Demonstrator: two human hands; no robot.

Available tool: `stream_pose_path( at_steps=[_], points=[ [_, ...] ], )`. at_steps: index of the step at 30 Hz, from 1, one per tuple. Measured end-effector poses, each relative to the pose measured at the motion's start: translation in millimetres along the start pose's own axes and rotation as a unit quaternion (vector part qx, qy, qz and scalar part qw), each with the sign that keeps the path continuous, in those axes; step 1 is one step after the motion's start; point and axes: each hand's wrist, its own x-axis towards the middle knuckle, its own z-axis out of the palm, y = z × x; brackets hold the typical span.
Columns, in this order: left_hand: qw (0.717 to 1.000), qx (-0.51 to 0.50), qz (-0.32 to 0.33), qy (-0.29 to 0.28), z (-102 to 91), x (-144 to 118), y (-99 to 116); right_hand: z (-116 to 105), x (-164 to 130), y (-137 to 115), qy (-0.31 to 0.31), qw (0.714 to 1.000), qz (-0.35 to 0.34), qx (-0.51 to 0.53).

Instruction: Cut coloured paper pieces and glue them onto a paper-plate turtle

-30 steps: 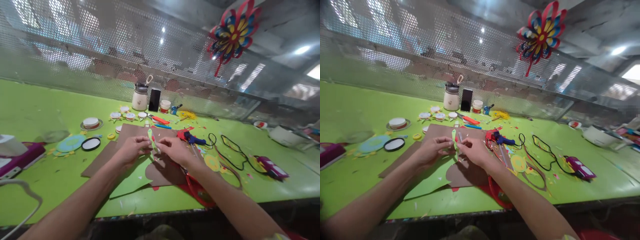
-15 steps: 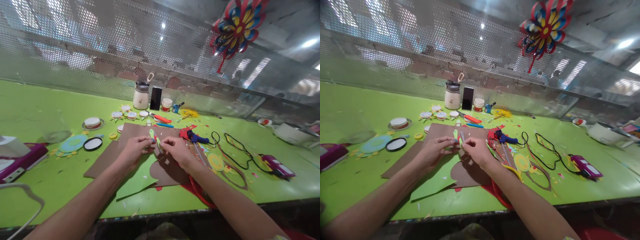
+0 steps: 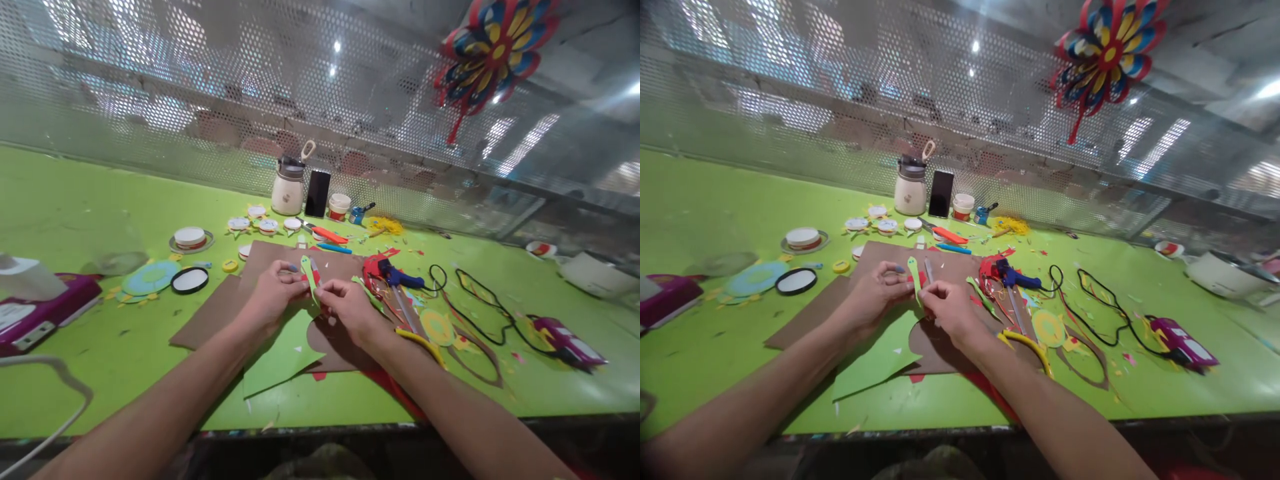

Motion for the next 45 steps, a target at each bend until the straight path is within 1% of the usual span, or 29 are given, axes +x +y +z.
stream_pose_path(
  at_steps=[4, 10, 21, 31, 34, 38, 40, 42, 44, 45],
  points=[
    [1.000, -0.008, -0.018, 0.000, -1.0, 2, -1, 0, 1, 1, 0.012, 1.000, 0.005, -0.019],
    [0.999, -0.010, -0.033, -0.017, -1.5, 2, -2, -3, 3, 4, 0.028, 0.998, -0.001, -0.056],
    [0.998, -0.006, -0.052, -0.044, -1.3, -1, 1, -3, 1, 1, 0.026, 0.997, 0.011, -0.069],
    [0.998, -0.002, -0.052, -0.025, -0.7, 3, -3, -1, 2, -2, 0.015, 0.997, 0.020, -0.073],
    [0.998, -0.002, -0.052, -0.025, -1.7, 4, -3, -1, 4, -3, 0.009, 0.996, 0.021, -0.091],
    [0.998, -0.004, -0.053, -0.039, -3.3, 7, -2, -1, 5, -6, 0.006, 0.990, 0.013, -0.139],
    [0.997, 0.002, -0.059, -0.040, -4.3, 8, -1, -6, 1, -13, 0.001, 0.986, 0.007, -0.167],
    [0.998, 0.009, -0.059, -0.037, -5.4, 9, 0, -17, -6, -25, -0.008, 0.981, 0.001, -0.192],
    [0.998, 0.012, -0.054, -0.030, -6.6, 11, 1, -39, -13, -40, -0.004, 0.969, -0.016, -0.247],
    [0.998, 0.012, -0.051, -0.029, -7.1, 12, 1, -54, -15, -49, 0.002, 0.948, -0.030, -0.316]
  ],
)
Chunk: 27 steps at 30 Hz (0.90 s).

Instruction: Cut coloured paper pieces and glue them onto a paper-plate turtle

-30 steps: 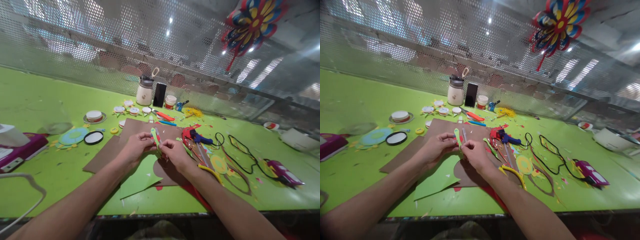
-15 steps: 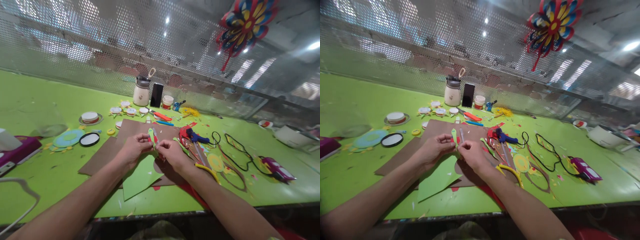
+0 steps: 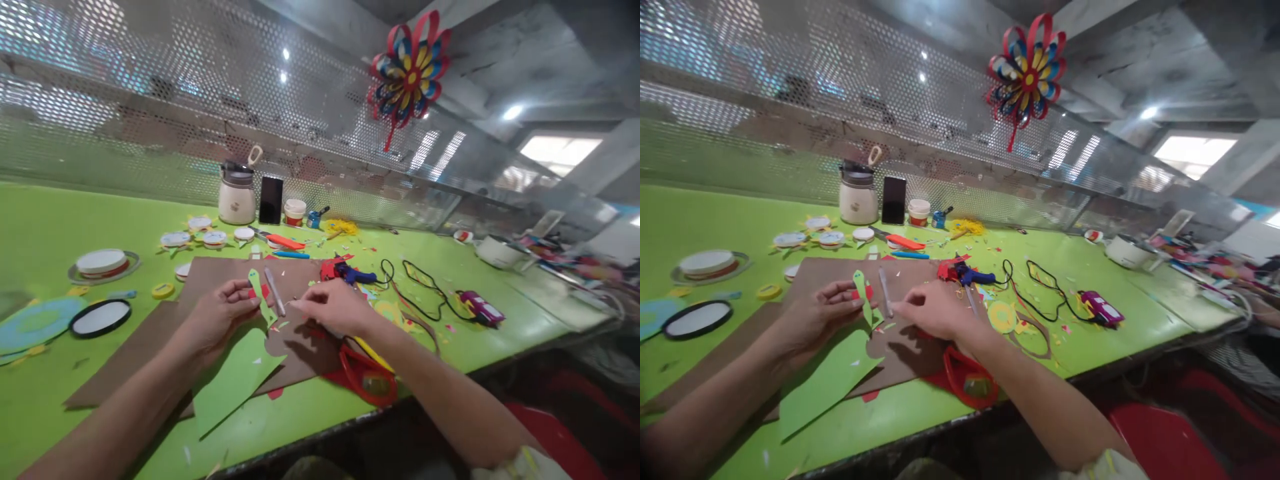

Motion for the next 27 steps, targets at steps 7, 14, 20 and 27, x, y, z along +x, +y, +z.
stream_pose_path(
  at_steps=[7, 14, 20, 27],
  points=[
    [1.000, 0.004, 0.002, -0.022, -3.1, 5, 1, -103, 10, 72, 0.118, 0.965, 0.080, -0.219],
    [0.997, 0.040, -0.045, -0.046, -6.1, 10, -4, -91, 23, 124, 0.082, 0.930, 0.037, -0.356],
    [0.996, 0.031, -0.048, -0.065, -3.7, 2, -1, -79, 58, 146, 0.027, 0.928, -0.027, -0.370],
    [0.997, 0.008, -0.062, -0.048, -3.3, -2, -3, -104, 60, 161, 0.060, 0.958, -0.079, -0.268]
  ],
)
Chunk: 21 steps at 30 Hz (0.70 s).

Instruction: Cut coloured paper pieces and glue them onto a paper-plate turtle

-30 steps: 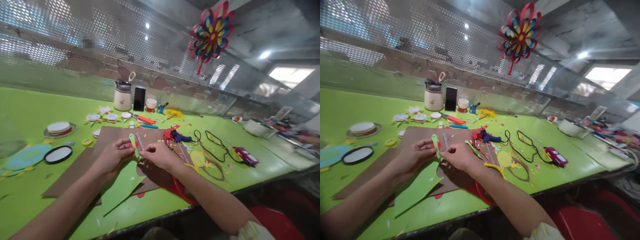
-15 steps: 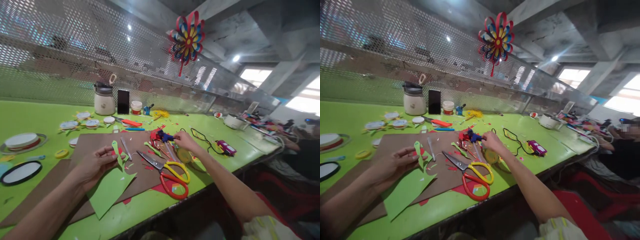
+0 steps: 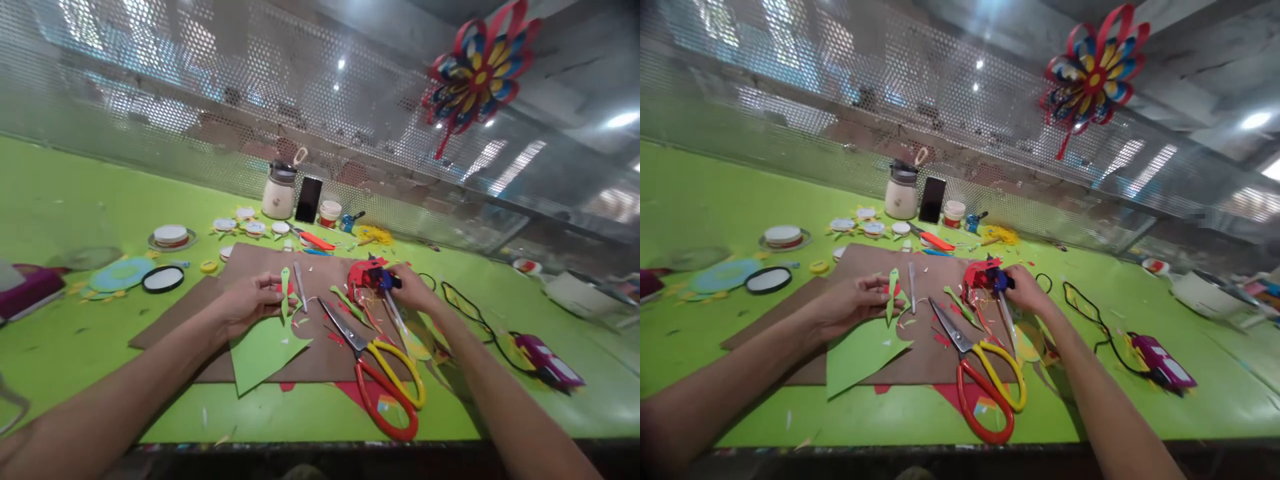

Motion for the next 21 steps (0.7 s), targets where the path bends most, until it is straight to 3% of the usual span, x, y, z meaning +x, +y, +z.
stream_pose_path(
  at_steps=[5, 10, 13, 15, 18, 21],
  points=[
    [1.000, 0.013, -0.003, 0.005, 2.9, 0, 1, -24, -7, 12, 0.051, 0.983, 0.036, 0.170],
    [0.999, 0.036, -0.003, -0.003, -0.6, 4, 0, -38, -4, 24, 0.143, 0.926, 0.084, 0.339],
    [0.999, 0.039, 0.000, -0.007, -4.9, 7, -3, -53, -8, 15, 0.209, 0.888, 0.086, 0.402],
    [0.999, 0.038, -0.001, -0.005, -6.1, 8, -5, -62, -18, -5, 0.218, 0.871, 0.073, 0.434],
    [0.999, 0.044, 0.001, -0.002, -4.1, 5, -5, -67, -40, -53, 0.148, 0.874, 0.050, 0.459],
    [0.999, 0.050, 0.000, 0.001, 0.7, 2, -4, -59, -60, -103, -0.030, 0.938, 0.027, 0.345]
  ],
)
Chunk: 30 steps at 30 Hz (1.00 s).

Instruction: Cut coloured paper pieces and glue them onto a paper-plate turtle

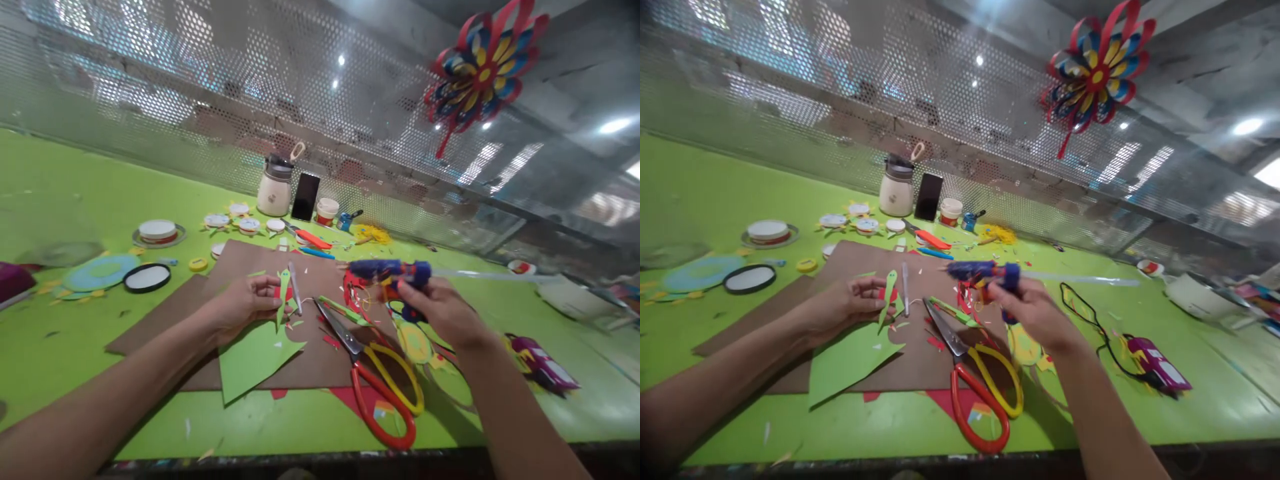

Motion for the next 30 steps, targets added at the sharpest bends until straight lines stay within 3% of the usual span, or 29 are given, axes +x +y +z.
stream_pose_path(
  at_steps=[3, 10, 19, 30],
  points=[
    [1.000, -0.003, -0.004, 0.006, 3.9, -2, 2, 35, -7, -16, -0.083, 0.994, -0.025, -0.068],
    [1.000, -0.005, -0.015, 0.008, 5.4, -2, 1, 73, -1, -20, -0.097, 0.990, 0.011, -0.098],
    [0.999, -0.012, -0.031, -0.001, 3.5, 1, -3, 78, 6, -6, -0.083, 0.988, 0.018, -0.128],
    [1.000, -0.020, 0.000, 0.000, 4.8, 0, -2, 76, 8, 5, -0.094, 0.994, 0.008, -0.049]
  ],
)
